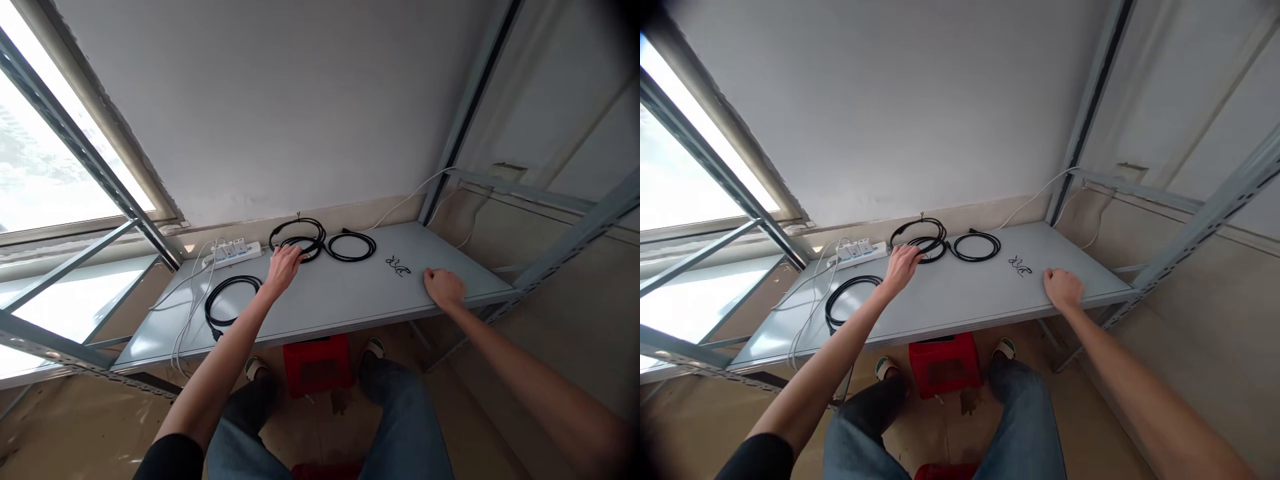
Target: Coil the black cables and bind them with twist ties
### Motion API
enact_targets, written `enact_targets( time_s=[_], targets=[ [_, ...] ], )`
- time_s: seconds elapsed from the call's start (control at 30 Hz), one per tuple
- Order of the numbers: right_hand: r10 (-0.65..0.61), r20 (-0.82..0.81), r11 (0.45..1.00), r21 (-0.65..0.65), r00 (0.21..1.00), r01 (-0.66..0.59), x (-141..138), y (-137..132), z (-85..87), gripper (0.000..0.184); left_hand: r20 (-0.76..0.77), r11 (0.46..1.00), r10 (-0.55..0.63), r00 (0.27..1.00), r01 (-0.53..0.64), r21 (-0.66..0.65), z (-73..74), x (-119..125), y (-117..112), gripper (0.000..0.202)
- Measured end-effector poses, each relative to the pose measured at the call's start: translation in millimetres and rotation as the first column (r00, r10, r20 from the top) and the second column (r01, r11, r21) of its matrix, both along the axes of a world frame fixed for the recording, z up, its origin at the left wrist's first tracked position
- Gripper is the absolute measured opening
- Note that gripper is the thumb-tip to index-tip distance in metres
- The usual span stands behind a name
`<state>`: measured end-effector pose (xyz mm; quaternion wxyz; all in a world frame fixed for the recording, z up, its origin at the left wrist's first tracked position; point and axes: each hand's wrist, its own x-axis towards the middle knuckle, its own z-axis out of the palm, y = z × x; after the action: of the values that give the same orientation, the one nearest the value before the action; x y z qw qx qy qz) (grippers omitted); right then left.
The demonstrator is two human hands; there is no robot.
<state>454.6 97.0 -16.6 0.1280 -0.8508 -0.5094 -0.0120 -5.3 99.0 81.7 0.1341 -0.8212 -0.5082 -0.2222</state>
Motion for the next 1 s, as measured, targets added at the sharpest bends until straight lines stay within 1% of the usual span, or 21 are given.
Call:
enact_targets(
  time_s=[0.07, 0.13, 0.23, 0.3, 0.37, 0.4, 0.47, 0.53, 0.57, 0.6, 0.67, 0.7, 0.77, 0.83, 0.9, 0.97, 1.0],
  targets=[
    [0.035, 0.021, 0.999, -0.004, 0.999, -0.035, -3, -3, 2.5, 0.054, -0.02, 1.0, 0.015, 1.0, -0.016, -0.025, -8.8, 3, 26, 0.042],
    [0.063, 0.044, 0.998, -0.003, 0.997, -0.063, -7, -7, 6.6, 0.053, -0.034, 0.997, 0.019, 0.999, -0.022, -0.068, -21.1, 7, 45, 0.04],
    [0.044, 0.079, 0.999, -0.002, 0.996, -0.044, -11, -12, 11.6, 0.054, -0.042, 0.989, 0.013, 0.999, -0.019, -0.148, -38.7, 11, 58, 0.04],
    [0.036, 0.089, 0.999, -0.017, 0.995, -0.034, -13, -14, 13.1, 0.054, -0.027, 0.989, 0.025, 0.999, -0.029, -0.148, -45.4, 14, 59, 0.042],
    [0.042, 0.088, 0.999, -0.02, 0.995, -0.04, -15, -14, 13.6, 0.052, 0.015, 0.993, 0.025, 1.0, -0.023, -0.114, -45.9, 23, 58, 0.047],
    [0.045, 0.083, 0.999, -0.018, 0.995, -0.044, -15, -14, 13.8, 0.052, 0.034, 0.995, 0.003, 0.999, 0.0, -0.096, -44.1, 30, 58, 0.049],
    [0.042, 0.068, 0.999, -0.018, 0.997, -0.041, -15, -14, 14.5, 0.051, 0.036, 0.991, -0.097, 0.995, 0.1, -0.09, -38.8, 49, 59, 0.053],
    [0.038, 0.048, 0.999, -0.02, 0.998, -0.037, -14, -14, 15.3, 0.051, -0.006, 0.963, -0.227, 0.974, 0.223, -0.15, -35.7, 73, 63, 0.055],
    [0.033, 0.039, 0.999, -0.022, 0.999, -0.032, -14, -14, 15.8, 0.052, -0.033, 0.943, -0.278, 0.96, 0.266, -0.203, -36.2, 85, 65, 0.057],
    [0.029, 0.032, 0.999, -0.023, 0.999, -0.028, -14, -14, 16.2, 0.051, -0.057, 0.925, -0.304, 0.951, 0.281, -0.257, -38.1, 97, 67, 0.058],
    [0.021, 0.026, 1.0, -0.022, 0.999, -0.02, -14, -14, 16.6, 0.051, -0.104, 0.902, -0.302, 0.948, 0.248, -0.352, -45.3, 116, 70, 0.055],
    [0.02, 0.026, 1.0, -0.021, 0.999, -0.019, -14, -14, 16.6, 0.05, -0.124, 0.899, -0.292, 0.948, 0.228, -0.373, -49.8, 123, 71, 0.051],
    [0.02, 0.026, 1.0, -0.019, 0.999, -0.019, -14, -14, 16.4, 0.05, -0.166, 0.915, -0.274, 0.947, 0.204, -0.348, -58.0, 134, 73, 0.041],
    [0.017, 0.024, 1.0, -0.021, 1.0, -0.016, -13, -13, 16.0, 0.05, -0.214, 0.929, -0.272, 0.938, 0.198, -0.313, -62.0, 142, 75, 0.034],
    [0.02, 0.021, 1.0, -0.02, 1.0, -0.02, -13, -13, 15.7, 0.049, -0.262, 0.917, -0.289, 0.921, 0.188, -0.352, -59.1, 149, 77, 0.034],
    [0.03, 0.01, 0.999, -0.019, 0.999, -0.03, -12, -12, 15.5, 0.049, -0.284, 0.898, -0.307, 0.909, 0.177, -0.403, -47.9, 158, 77, 0.038],
    [0.033, 0.003, 0.999, -0.017, 0.999, -0.033, -11, -12, 15.3, 0.049, -0.282, 0.899, -0.302, 0.911, 0.174, -0.402, -39.6, 163, 76, 0.04]
  ],
)
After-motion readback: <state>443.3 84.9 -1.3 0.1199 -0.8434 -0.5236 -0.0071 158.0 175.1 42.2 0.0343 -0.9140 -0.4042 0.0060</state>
